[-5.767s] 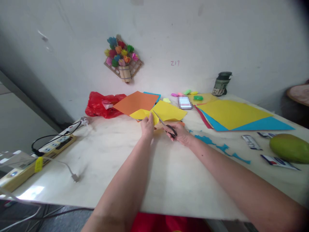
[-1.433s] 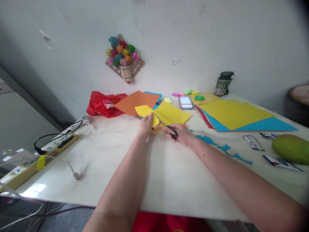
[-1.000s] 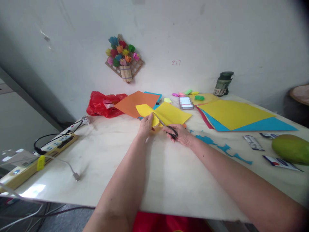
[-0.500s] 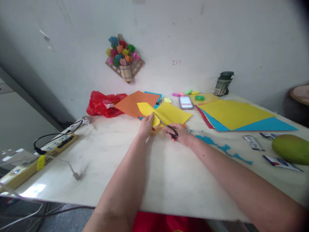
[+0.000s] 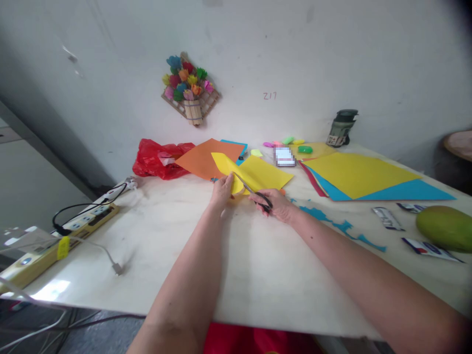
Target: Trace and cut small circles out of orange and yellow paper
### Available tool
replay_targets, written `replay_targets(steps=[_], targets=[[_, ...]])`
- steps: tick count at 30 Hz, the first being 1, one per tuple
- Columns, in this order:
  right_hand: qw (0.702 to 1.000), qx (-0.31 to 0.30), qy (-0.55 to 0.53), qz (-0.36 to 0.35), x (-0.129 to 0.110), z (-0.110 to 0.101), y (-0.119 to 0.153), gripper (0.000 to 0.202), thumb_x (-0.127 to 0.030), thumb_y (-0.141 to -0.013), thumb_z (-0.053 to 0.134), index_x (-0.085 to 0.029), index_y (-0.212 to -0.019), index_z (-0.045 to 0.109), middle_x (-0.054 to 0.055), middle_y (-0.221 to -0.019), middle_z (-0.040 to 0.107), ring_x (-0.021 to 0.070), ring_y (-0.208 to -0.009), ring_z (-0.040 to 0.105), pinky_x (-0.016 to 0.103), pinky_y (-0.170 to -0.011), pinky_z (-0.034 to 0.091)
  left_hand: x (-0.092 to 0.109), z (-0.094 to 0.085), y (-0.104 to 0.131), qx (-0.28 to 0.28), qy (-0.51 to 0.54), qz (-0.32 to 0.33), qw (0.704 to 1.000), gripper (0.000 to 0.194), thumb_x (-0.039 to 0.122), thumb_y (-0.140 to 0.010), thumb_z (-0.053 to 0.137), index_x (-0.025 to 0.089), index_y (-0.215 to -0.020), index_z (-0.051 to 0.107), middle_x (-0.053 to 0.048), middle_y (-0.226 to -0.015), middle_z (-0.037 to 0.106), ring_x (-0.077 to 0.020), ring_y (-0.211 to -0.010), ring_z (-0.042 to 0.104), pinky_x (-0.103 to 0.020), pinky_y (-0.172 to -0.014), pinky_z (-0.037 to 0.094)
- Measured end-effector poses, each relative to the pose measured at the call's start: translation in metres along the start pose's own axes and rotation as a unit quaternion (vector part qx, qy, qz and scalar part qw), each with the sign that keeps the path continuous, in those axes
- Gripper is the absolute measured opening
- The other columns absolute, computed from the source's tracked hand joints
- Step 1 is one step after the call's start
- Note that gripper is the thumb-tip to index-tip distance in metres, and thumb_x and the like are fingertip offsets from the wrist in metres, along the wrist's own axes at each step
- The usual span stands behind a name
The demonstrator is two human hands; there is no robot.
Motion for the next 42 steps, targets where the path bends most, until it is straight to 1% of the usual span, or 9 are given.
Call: replay_targets(steps=[4,10,15,18,25,31,37,42], targets=[[1.000,0.002,0.003,0.001,-0.0006,0.0002,0.0001,0.033,-0.044,-0.065,0.065,-0.014,-0.066,0.054,-0.005,-0.044,0.046,0.0044,-0.034,0.037,0.018,-0.033,0.027,-0.0019,-0.0014,-0.0023,0.007,-0.006,0.016,1.000,0.039,0.051,-0.077,0.047,0.015,-0.062,0.051,0.001,-0.054,0.046,-0.0076,-0.043,0.043,-0.017,-0.033,0.036],[1.000,-0.001,0.001,0.006,0.0008,-0.0003,-0.0004,0.031,-0.042,-0.065,0.065,-0.014,-0.067,0.054,-0.005,-0.044,0.046,0.0044,-0.033,0.037,0.018,-0.032,0.026,-0.0024,-0.0031,-0.0034,0.014,-0.018,0.023,0.999,0.037,0.050,-0.077,0.048,0.015,-0.066,0.052,0.001,-0.056,0.049,-0.0086,-0.047,0.046,-0.017,-0.035,0.038],[1.000,-0.002,-0.002,0.006,0.0019,-0.0009,-0.0006,0.029,-0.040,-0.066,0.065,-0.014,-0.067,0.054,-0.005,-0.044,0.046,0.0041,-0.033,0.036,0.018,-0.032,0.026,0.0003,-0.0031,-0.0022,0.025,-0.030,0.027,0.999,0.035,0.049,-0.077,0.048,0.016,-0.066,0.050,0.001,-0.056,0.048,-0.0088,-0.047,0.046,-0.017,-0.034,0.038],[1.000,-0.004,-0.003,0.004,0.0017,-0.0010,-0.0002,0.029,-0.040,-0.066,0.065,-0.014,-0.066,0.053,-0.005,-0.045,0.046,0.0040,-0.034,0.037,0.018,-0.032,0.027,-0.0002,-0.0033,-0.0029,0.024,-0.031,0.033,0.999,0.034,0.048,-0.078,0.046,0.016,-0.066,0.049,0.002,-0.057,0.047,-0.0089,-0.047,0.045,-0.018,-0.034,0.039],[1.000,-0.012,-0.014,0.007,0.0014,-0.0009,-0.0004,0.030,-0.041,-0.066,0.065,-0.014,-0.064,0.051,-0.005,-0.045,0.047,0.0036,-0.033,0.037,0.017,-0.032,0.026,-0.0006,-0.0035,-0.0039,0.041,-0.043,0.039,0.997,0.030,0.044,-0.079,0.045,0.017,-0.066,0.045,0.002,-0.058,0.045,-0.0090,-0.047,0.045,-0.018,-0.033,0.039],[1.000,-0.014,-0.012,0.025,-0.0007,-0.0011,0.0007,0.033,-0.043,-0.066,0.065,-0.014,-0.065,0.049,-0.006,-0.044,0.047,0.0036,-0.033,0.037,0.017,-0.032,0.027,0.0006,-0.0046,-0.0039,0.027,-0.056,0.048,0.997,0.030,0.043,-0.081,0.044,0.017,-0.066,0.044,0.002,-0.057,0.047,-0.0093,-0.049,0.047,-0.017,-0.035,0.038],[0.999,-0.018,0.003,0.028,-0.0034,-0.0008,0.0028,0.034,-0.045,-0.067,0.064,-0.014,-0.066,0.050,-0.005,-0.045,0.047,0.0037,-0.033,0.038,0.018,-0.033,0.027,0.0041,-0.0042,-0.0008,0.014,-0.055,0.046,0.997,0.029,0.042,-0.080,0.045,0.017,-0.065,0.043,0.003,-0.056,0.044,-0.0087,-0.048,0.046,-0.017,-0.036,0.036],[0.999,-0.017,0.014,0.025,-0.0063,0.0009,0.0045,0.034,-0.047,-0.068,0.061,-0.014,-0.068,0.051,-0.005,-0.046,0.048,0.0040,-0.032,0.039,0.018,-0.031,0.022,0.0067,-0.0024,0.0024,0.015,-0.063,0.044,0.997,0.028,0.040,-0.080,0.045,0.018,-0.064,0.042,0.003,-0.056,0.043,-0.0092,-0.048,0.046,-0.018,-0.036,0.036]])
Point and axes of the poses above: each hand's wrist, its own y-axis away from the middle knuckle, its own z-axis out of the palm, x = y × z, the point moved 1 cm from there along -y, towards the middle knuckle
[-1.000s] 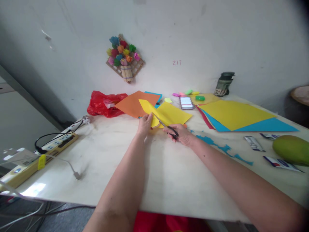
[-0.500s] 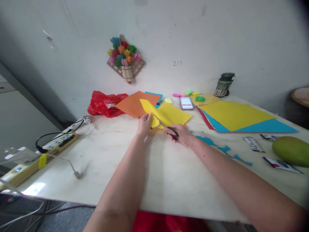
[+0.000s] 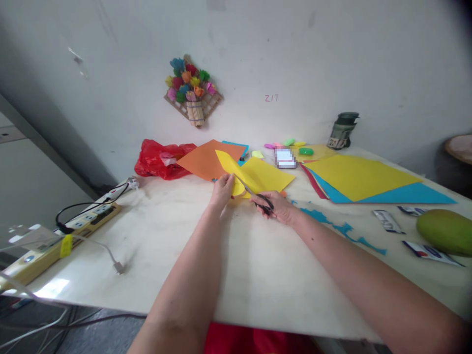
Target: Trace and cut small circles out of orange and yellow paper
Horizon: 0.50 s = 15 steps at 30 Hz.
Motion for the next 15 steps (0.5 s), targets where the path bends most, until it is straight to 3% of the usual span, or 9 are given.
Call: replay_targets(steps=[15], targets=[[1.000,0.011,-0.003,-0.014,0.0093,-0.0035,-0.0073,0.032,-0.044,-0.068,0.063,-0.013,-0.072,0.056,-0.006,-0.044,0.046,0.0038,-0.033,0.036,0.018,-0.032,0.026,-0.0031,-0.0009,-0.0032,0.003,-0.016,-0.002,1.000,0.025,0.037,-0.082,0.043,0.018,-0.066,0.043,0.003,-0.057,0.043,-0.0097,-0.048,0.046,-0.018,-0.036,0.036]])
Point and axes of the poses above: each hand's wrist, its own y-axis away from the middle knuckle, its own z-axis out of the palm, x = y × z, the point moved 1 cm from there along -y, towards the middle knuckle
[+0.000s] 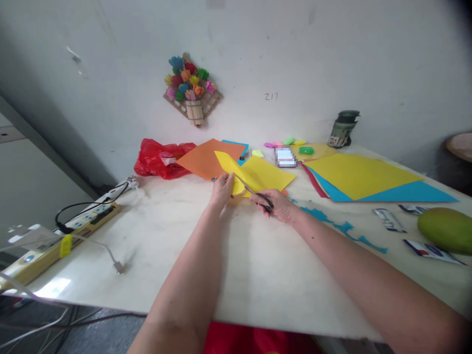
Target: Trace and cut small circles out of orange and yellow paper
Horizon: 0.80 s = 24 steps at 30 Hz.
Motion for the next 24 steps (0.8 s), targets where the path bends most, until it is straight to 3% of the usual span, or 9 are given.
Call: replay_targets(steps=[13,15,18,21,24], targets=[[1.000,-0.014,-0.006,0.004,-0.002,0.000,0.001,0.034,-0.045,-0.068,0.063,-0.012,-0.070,0.055,-0.006,-0.044,0.046,0.0035,-0.032,0.036,0.017,-0.032,0.025,-0.003,-0.002,-0.002,0.039,0.013,-0.014,0.999,0.030,0.046,-0.079,0.048,0.017,-0.072,0.047,0.002,-0.060,0.046,-0.0080,-0.048,0.047,-0.017,-0.038,0.039],[1.000,-0.009,-0.009,-0.001,-0.001,0.000,0.000,0.034,-0.045,-0.068,0.063,-0.013,-0.068,0.053,-0.006,-0.044,0.046,0.0035,-0.032,0.037,0.017,-0.032,0.026,-0.002,-0.004,0.001,0.014,0.038,-0.027,0.999,0.036,0.052,-0.077,0.048,0.017,-0.070,0.046,0.003,-0.055,0.045,-0.0072,-0.042,0.045,-0.017,-0.037,0.038],[1.000,0.004,-0.012,-0.008,-0.001,0.000,-0.001,0.033,-0.044,-0.066,0.065,-0.014,-0.066,0.052,-0.006,-0.044,0.046,0.0038,-0.033,0.037,0.017,-0.032,0.026,-0.001,-0.009,0.006,-0.071,0.073,-0.078,0.992,0.043,0.058,-0.073,0.051,0.015,-0.067,0.048,0.004,-0.048,0.045,-0.0066,-0.036,0.043,-0.018,-0.036,0.037],[1.000,0.012,-0.012,-0.015,-0.001,0.000,-0.001,0.032,-0.043,-0.065,0.066,-0.014,-0.067,0.053,-0.006,-0.044,0.047,0.0041,-0.033,0.037,0.018,-0.032,0.027,-0.002,-0.012,0.009,-0.190,0.131,-0.132,0.964,0.038,0.049,-0.068,0.062,0.013,-0.071,0.055,-0.001,-0.053,0.055,-0.0074,-0.041,0.050,-0.018,-0.042,0.041],[1.000,0.016,-0.010,-0.019,-0.002,0.000,0.000,0.032,-0.043,-0.064,0.066,-0.014,-0.069,0.055,-0.005,-0.045,0.047,0.0042,-0.033,0.038,0.018,-0.032,0.027,-0.002,-0.012,0.010,-0.226,0.179,-0.130,0.949,0.034,0.038,-0.062,0.071,0.011,-0.078,0.059,-0.005,-0.066,0.063,-0.0106,-0.056,0.059,-0.020,-0.057,0.047]])
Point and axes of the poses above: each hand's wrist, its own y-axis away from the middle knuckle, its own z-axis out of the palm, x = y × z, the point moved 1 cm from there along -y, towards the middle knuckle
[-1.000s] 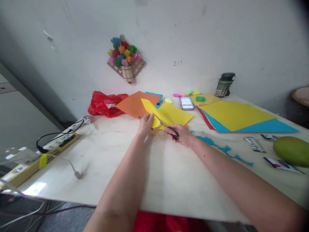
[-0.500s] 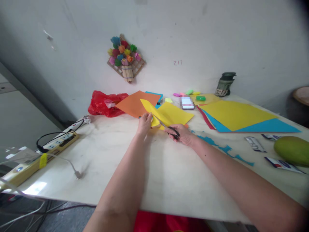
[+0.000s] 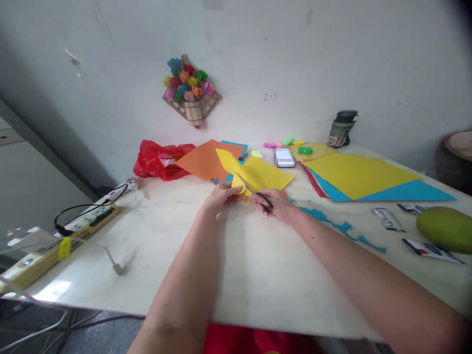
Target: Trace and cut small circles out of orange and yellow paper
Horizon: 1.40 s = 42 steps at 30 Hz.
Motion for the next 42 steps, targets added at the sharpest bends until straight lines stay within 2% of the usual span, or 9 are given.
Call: replay_targets(steps=[3,10,15,24,33,42], targets=[[1.000,0.002,0.004,0.000,-0.002,-0.001,0.001,0.033,-0.045,-0.064,0.066,-0.014,-0.069,0.055,-0.006,-0.045,0.047,0.0042,-0.033,0.038,0.018,-0.032,0.027,0.001,0.002,-0.001,0.017,0.016,0.045,0.999,0.036,0.036,-0.060,0.073,0.010,-0.081,0.060,-0.007,-0.074,0.066,-0.0147,-0.064,0.063,-0.026,-0.066,0.049],[1.000,-0.007,-0.002,-0.002,-0.001,-0.001,0.000,0.032,-0.043,-0.065,0.065,-0.014,-0.067,0.053,-0.005,-0.045,0.047,0.0040,-0.034,0.038,0.018,-0.033,0.027,0.002,0.002,-0.002,0.009,0.018,0.089,0.996,0.034,0.037,-0.062,0.071,0.010,-0.079,0.061,-0.005,-0.070,0.065,-0.0129,-0.059,0.061,-0.026,-0.062,0.049],[1.000,-0.020,-0.009,0.002,-0.003,-0.001,0.002,0.033,-0.045,-0.065,0.065,-0.013,-0.069,0.053,-0.005,-0.045,0.047,0.0040,-0.033,0.038,0.018,-0.033,0.026,0.000,0.001,-0.003,0.009,0.014,0.087,0.996,0.032,0.035,-0.062,0.072,0.009,-0.077,0.062,-0.004,-0.065,0.064,-0.0118,-0.055,0.060,-0.026,-0.061,0.049],[0.999,-0.038,0.023,-0.005,-0.010,-0.002,0.006,0.037,-0.049,-0.067,0.061,-0.015,-0.064,0.050,-0.004,-0.047,0.048,0.0043,-0.033,0.039,0.018,-0.031,0.023,0.005,0.005,0.001,-0.026,0.009,0.066,0.997,0.029,0.030,-0.061,0.072,0.008,-0.078,0.063,-0.005,-0.066,0.063,-0.0110,-0.053,0.059,-0.025,-0.059,0.050],[0.998,-0.042,0.047,-0.005,-0.011,-0.004,0.006,0.037,-0.050,-0.069,0.059,-0.015,-0.062,0.051,-0.003,-0.047,0.050,0.0052,-0.034,0.041,0.019,-0.031,0.026,0.007,0.007,0.003,-0.043,0.001,0.049,0.998,0.027,0.028,-0.061,0.072,0.010,-0.079,0.065,-0.005,-0.071,0.065,-0.0102,-0.053,0.058,-0.025,-0.058,0.049],[0.996,-0.054,0.066,-0.017,-0.009,-0.005,0.005,0.036,-0.049,-0.071,0.058,-0.016,-0.060,0.048,-0.003,-0.048,0.051,0.0050,-0.035,0.042,0.019,-0.033,0.028,0.008,0.008,0.004,-0.057,-0.002,0.048,0.997,0.026,0.028,-0.062,0.070,0.009,-0.078,0.063,-0.005,-0.066,0.063,-0.0092,-0.049,0.055,-0.024,-0.054,0.047]])
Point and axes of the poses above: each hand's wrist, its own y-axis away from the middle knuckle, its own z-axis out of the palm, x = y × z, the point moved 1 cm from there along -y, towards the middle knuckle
